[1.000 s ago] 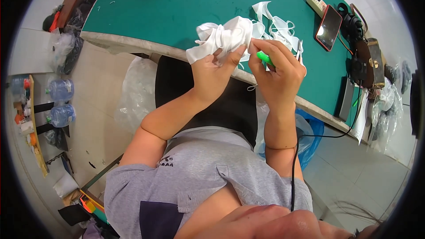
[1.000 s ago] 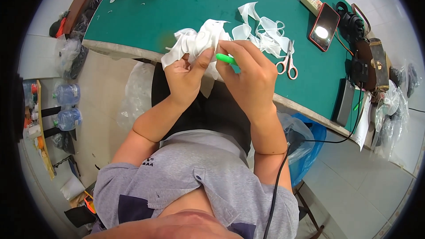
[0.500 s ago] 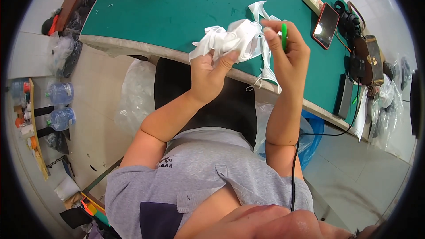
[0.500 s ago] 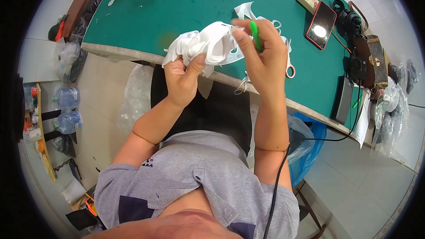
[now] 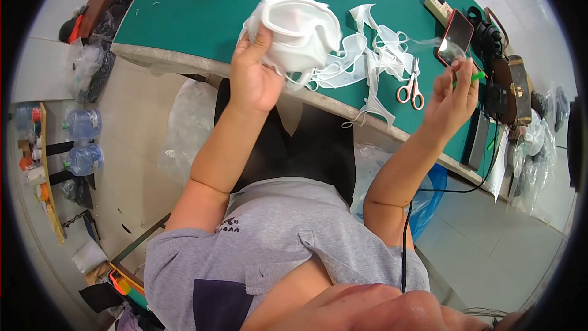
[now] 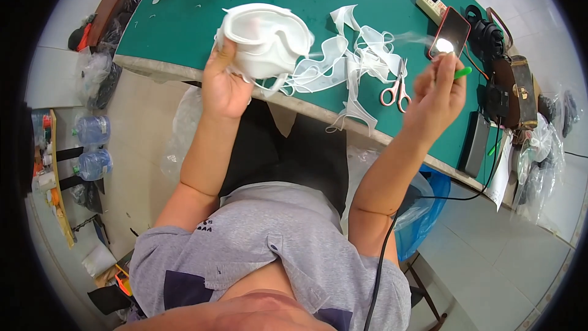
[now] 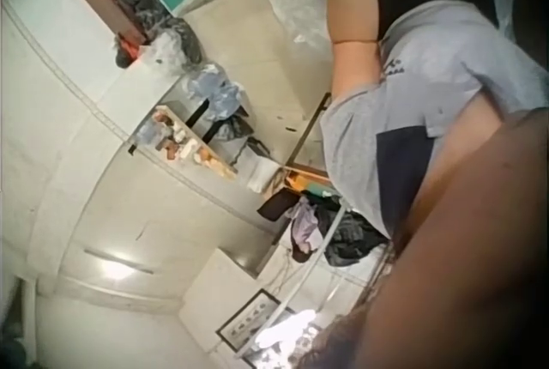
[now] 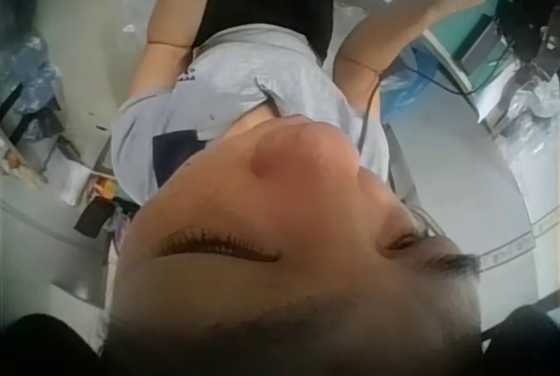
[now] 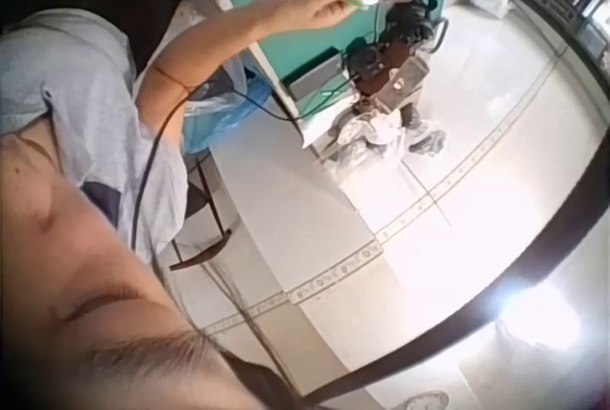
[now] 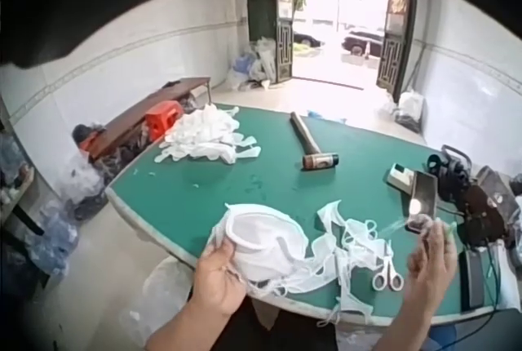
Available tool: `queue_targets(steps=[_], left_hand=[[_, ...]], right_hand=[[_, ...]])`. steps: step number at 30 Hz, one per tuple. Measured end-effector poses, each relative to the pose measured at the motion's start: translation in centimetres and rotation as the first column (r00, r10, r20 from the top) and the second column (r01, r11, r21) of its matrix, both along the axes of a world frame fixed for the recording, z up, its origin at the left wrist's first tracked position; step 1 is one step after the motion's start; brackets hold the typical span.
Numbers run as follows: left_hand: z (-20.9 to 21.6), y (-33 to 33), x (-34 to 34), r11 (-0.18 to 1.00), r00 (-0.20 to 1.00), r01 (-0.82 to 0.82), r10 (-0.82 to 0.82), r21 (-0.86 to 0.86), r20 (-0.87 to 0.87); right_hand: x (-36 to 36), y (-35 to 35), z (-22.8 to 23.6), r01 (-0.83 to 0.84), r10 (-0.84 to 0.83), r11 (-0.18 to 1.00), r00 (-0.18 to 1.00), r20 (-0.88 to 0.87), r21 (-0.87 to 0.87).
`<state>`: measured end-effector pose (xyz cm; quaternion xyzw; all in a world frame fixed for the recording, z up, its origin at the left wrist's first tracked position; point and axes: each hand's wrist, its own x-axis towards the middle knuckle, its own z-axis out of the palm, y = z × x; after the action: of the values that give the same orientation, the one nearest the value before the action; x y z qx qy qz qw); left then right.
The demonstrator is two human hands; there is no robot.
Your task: Trimming excess material and loose threads from white shoe upper components using scissors.
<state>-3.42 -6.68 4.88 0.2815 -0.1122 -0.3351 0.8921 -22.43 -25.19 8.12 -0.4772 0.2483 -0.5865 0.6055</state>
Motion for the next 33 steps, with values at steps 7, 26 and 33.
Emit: queue_targets(steps=[7, 26, 33], left_hand=[[-0.7, 2.2, 2.9, 0.989, 0.989, -0.025, 0.003, -0.144, -0.149], [0.7, 1.6, -0.2, 0.994, 0.992, 0.100, -0.103, 0.041, 0.075], [0.5, 1.0, -2.2, 0.985, 0.986, 0.160, -0.163, 0.064, 0.039]], right_hand=[[-2.1, -6.5, -3.6, 0.340, -0.542, 0.820, 0.717, -0.437, -0.460], [3.9, 2.6, -0.7, 0.005, -0.161, 0.945, 0.877, -0.453, -0.326], [3.9, 8.2, 1.0, -0.419, 0.406, 0.904, 0.904, -0.135, -0.082]])
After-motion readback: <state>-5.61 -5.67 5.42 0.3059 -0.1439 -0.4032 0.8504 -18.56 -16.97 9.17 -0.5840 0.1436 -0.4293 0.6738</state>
